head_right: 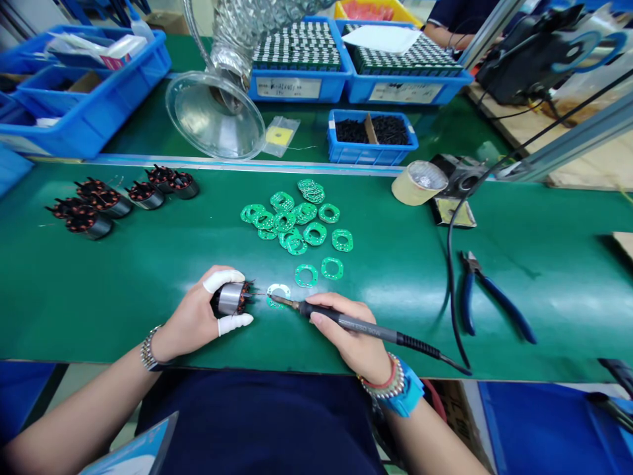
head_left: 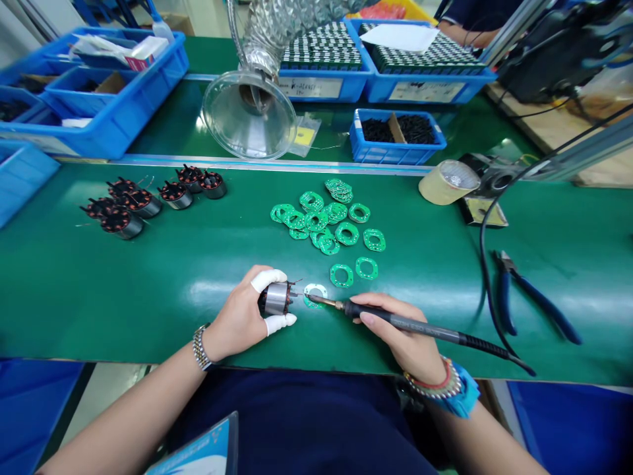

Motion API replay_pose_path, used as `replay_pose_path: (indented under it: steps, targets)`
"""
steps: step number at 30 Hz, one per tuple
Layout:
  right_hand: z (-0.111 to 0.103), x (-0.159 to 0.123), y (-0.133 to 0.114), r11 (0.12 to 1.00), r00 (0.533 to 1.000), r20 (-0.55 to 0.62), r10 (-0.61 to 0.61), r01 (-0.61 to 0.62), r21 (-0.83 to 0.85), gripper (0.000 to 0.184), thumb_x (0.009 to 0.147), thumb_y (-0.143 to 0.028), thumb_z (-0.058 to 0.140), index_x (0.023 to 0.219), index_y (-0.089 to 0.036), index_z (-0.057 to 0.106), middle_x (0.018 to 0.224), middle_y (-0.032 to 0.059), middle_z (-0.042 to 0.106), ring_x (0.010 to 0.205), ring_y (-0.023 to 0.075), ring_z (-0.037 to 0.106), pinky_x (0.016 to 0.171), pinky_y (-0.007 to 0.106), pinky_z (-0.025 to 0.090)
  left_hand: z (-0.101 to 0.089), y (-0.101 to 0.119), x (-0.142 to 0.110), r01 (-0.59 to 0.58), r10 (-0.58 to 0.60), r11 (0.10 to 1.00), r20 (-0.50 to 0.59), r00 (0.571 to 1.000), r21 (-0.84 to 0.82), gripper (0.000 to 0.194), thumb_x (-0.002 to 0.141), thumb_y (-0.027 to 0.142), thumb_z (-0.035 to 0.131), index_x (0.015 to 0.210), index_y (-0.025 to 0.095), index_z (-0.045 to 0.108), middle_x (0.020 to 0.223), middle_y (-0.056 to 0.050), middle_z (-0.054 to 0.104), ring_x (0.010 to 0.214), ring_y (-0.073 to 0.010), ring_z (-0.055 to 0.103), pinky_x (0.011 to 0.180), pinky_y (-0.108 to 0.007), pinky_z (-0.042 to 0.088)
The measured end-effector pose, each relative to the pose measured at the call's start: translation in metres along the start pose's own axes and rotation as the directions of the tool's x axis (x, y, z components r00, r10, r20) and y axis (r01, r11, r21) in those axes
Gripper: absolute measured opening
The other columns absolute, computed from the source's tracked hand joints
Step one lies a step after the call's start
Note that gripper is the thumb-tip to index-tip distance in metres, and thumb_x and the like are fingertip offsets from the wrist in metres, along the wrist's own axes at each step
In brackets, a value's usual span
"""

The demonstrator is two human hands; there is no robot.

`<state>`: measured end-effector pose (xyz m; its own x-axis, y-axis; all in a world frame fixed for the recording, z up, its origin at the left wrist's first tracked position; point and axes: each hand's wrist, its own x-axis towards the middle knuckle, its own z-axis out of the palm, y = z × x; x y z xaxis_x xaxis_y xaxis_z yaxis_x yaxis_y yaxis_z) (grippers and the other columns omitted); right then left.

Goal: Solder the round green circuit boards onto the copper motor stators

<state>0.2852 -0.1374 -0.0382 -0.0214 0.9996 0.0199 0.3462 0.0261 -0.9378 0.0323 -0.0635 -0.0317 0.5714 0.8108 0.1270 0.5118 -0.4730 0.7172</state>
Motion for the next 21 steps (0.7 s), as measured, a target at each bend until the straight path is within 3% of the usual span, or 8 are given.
replay_pose_path:
  steps: [5, 9, 16, 21]
  targets:
    - [0.001, -0.005, 0.009, 0.995, 0.998, -0.063, 0.014, -0.008, 0.103, 0.019, 0.080, -0.027, 0.058, 0.097, -0.023, 0.064, 0.083, 0.0031, 0.066, 0.072, 0.0174, 0.062, 0.067, 0.031, 0.051, -0.001, -0.001, -0.001, 0.008, -0.008, 1.000, 0.015, 1.000, 0.004, 0.049, 0.068, 0.031, 0.069, 0.108, 0.022, 0.041, 0.107, -0.006, 0.048, 0.095, -0.0188, 0.052, 0.082, -0.036, 0.045]
    - [0.001, -0.007, 0.013, 0.989, 0.992, -0.123, -0.038, 0.055, 0.139, 0.019, 0.080, -0.025, 0.057, 0.098, -0.026, 0.064, 0.091, 0.0032, 0.065, 0.076, 0.0178, 0.062, 0.068, 0.032, 0.051, -0.001, 0.000, -0.001, 0.010, -0.010, 1.000, 0.014, 1.000, 0.006, 0.049, 0.068, 0.030, 0.069, 0.107, 0.022, 0.041, 0.107, -0.006, 0.048, 0.095, -0.0182, 0.052, 0.083, -0.035, 0.045]
    - [-0.001, -0.003, 0.001, 0.977, 0.959, -0.193, -0.206, 0.192, -0.089, 0.019, 0.076, -0.021, 0.062, 0.093, -0.027, 0.063, 0.083, 0.0017, 0.062, 0.075, 0.0166, 0.057, 0.068, 0.030, 0.047, -0.001, 0.000, -0.001, 0.025, -0.025, 1.000, 0.021, 0.999, -0.003, 0.049, 0.067, 0.030, 0.070, 0.107, 0.022, 0.042, 0.108, -0.005, 0.047, 0.095, -0.0177, 0.052, 0.084, -0.033, 0.045]
    - [0.001, -0.004, 0.001, 0.968, 0.931, -0.274, -0.240, 0.209, -0.140, 0.020, 0.076, -0.019, 0.061, 0.095, -0.026, 0.062, 0.084, 0.0028, 0.061, 0.075, 0.0167, 0.056, 0.067, 0.031, 0.047, 0.000, 0.000, -0.001, 0.025, -0.025, 1.000, 0.020, 0.999, -0.008, 0.049, 0.067, 0.031, 0.070, 0.107, 0.022, 0.042, 0.108, -0.006, 0.047, 0.094, -0.0181, 0.052, 0.083, -0.034, 0.045]
